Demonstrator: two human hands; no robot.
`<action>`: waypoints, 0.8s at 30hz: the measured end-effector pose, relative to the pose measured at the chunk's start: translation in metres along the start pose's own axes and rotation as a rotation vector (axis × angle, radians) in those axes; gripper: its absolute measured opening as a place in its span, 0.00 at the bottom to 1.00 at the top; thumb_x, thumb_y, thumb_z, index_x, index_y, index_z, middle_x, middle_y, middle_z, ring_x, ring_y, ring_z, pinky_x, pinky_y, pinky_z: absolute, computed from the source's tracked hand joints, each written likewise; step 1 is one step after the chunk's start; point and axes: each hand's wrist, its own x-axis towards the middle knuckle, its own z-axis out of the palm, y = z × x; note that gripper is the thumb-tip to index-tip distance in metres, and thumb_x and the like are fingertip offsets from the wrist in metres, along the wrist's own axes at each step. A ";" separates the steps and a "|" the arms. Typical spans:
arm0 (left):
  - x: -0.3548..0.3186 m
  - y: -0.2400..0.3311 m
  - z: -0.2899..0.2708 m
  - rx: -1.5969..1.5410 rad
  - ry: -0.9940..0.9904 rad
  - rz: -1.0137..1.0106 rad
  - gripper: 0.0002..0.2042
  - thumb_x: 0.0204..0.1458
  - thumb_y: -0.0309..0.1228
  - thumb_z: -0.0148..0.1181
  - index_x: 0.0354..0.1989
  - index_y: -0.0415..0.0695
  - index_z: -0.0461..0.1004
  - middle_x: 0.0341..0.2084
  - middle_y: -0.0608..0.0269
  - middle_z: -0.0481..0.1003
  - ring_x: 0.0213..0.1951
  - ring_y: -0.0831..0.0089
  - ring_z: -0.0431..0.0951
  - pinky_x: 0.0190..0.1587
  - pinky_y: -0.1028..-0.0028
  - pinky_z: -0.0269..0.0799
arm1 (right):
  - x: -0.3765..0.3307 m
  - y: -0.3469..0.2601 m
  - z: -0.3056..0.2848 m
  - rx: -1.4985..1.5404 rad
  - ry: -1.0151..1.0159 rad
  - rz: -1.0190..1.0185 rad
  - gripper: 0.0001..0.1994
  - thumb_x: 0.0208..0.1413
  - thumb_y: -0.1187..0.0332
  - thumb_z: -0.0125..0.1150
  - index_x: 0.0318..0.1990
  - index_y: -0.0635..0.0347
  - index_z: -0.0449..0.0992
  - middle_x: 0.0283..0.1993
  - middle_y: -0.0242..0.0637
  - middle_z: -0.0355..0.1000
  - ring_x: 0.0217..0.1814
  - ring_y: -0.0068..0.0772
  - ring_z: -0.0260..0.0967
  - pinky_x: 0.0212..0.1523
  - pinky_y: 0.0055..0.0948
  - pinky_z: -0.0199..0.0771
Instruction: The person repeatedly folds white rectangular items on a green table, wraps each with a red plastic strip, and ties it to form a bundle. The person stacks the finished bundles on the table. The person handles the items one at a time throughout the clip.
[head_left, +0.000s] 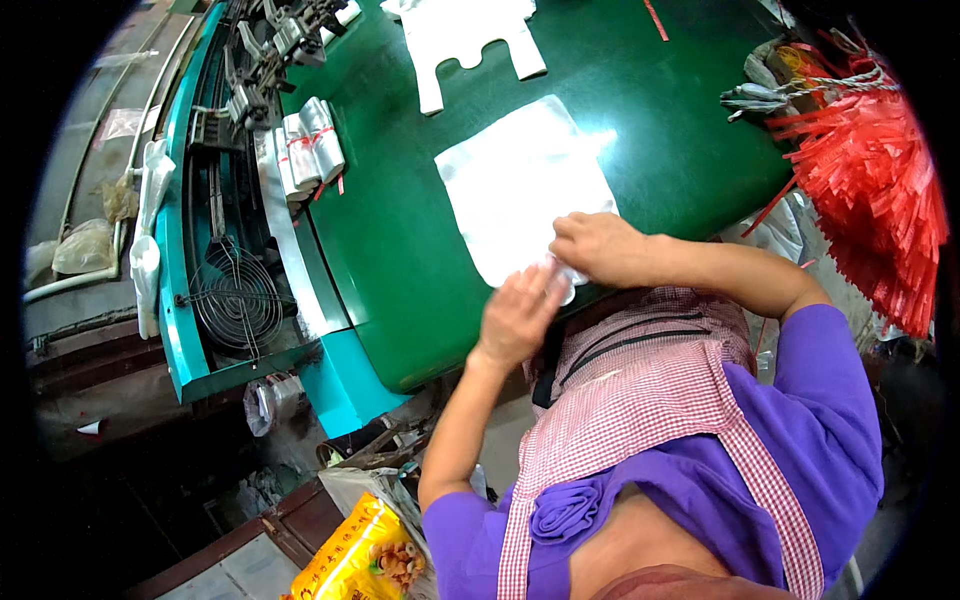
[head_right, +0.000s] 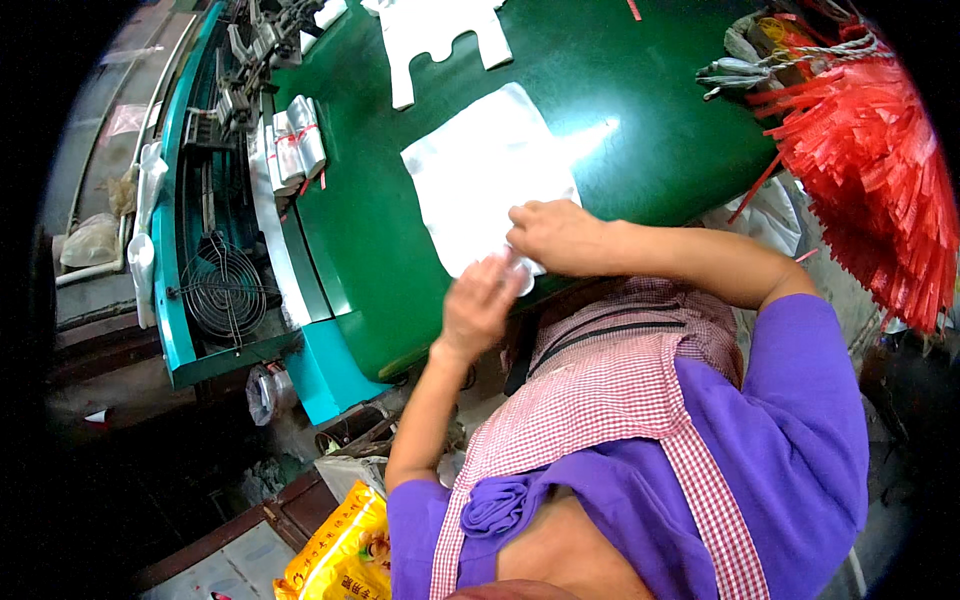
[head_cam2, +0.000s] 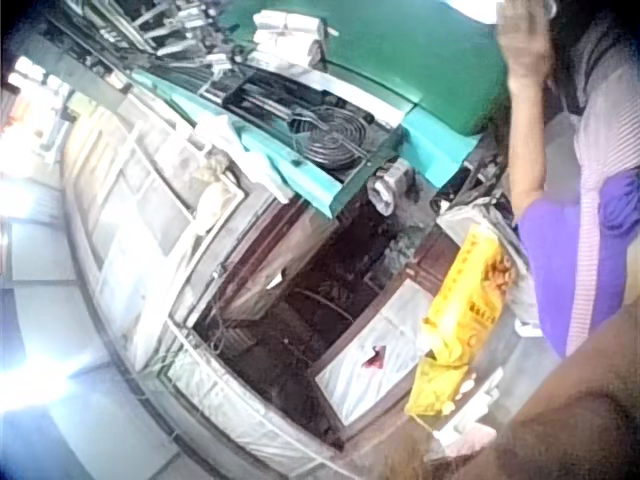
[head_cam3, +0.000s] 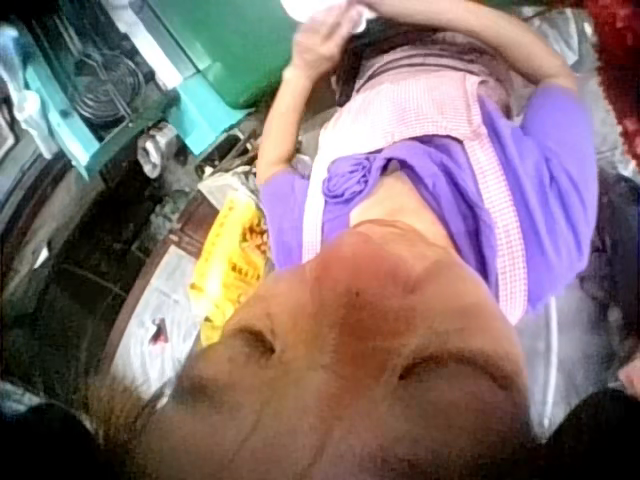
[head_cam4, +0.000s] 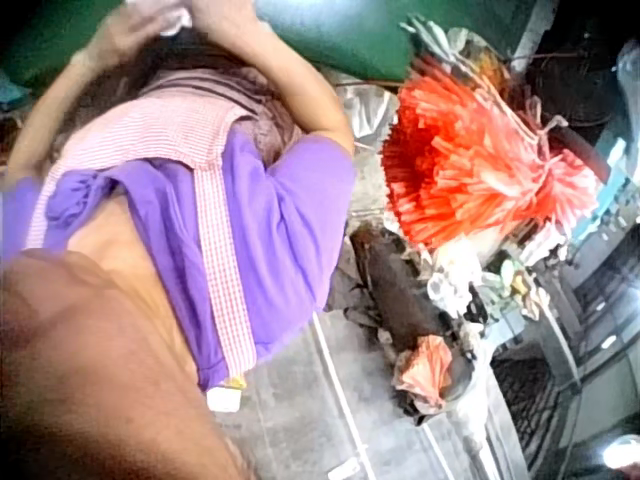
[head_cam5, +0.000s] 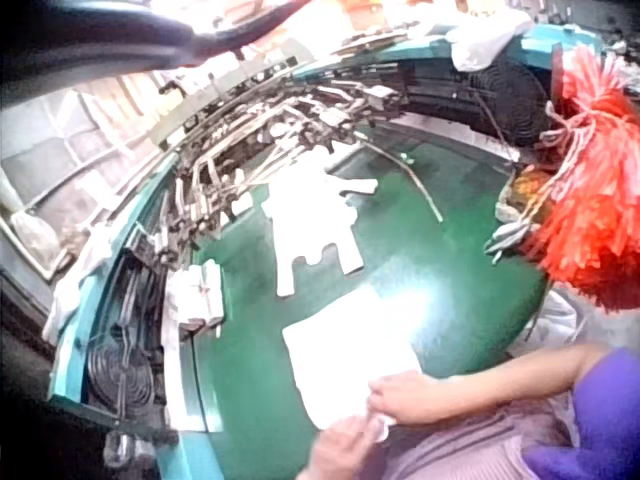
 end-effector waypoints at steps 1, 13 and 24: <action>-0.001 0.015 -0.003 -0.051 -0.091 0.003 0.21 0.45 0.20 0.55 0.52 0.42 0.71 0.53 0.50 0.69 0.52 0.53 0.70 0.52 0.60 0.68 | -0.003 0.005 0.011 -0.134 0.137 -0.171 0.16 0.50 0.66 0.53 0.45 0.65 0.73 0.57 0.47 0.64 0.62 0.45 0.60 0.55 0.43 0.65; 0.074 -0.065 0.007 -0.384 0.018 -0.612 0.11 0.51 0.24 0.57 0.43 0.38 0.73 0.36 0.51 0.76 0.33 0.59 0.78 0.35 0.67 0.73 | 0.028 0.032 -0.007 -0.053 0.136 -0.095 0.32 0.54 0.53 0.55 0.57 0.73 0.61 0.64 0.56 0.57 0.67 0.54 0.53 0.66 0.44 0.53; 0.080 -0.051 0.006 -0.008 -0.153 -0.308 0.13 0.40 0.22 0.59 0.37 0.40 0.72 0.33 0.54 0.70 0.37 0.56 0.73 0.37 0.63 0.72 | -0.040 -0.012 0.008 1.340 0.325 0.255 0.33 0.55 0.59 0.62 0.63 0.67 0.57 0.55 0.52 0.66 0.54 0.42 0.69 0.51 0.32 0.71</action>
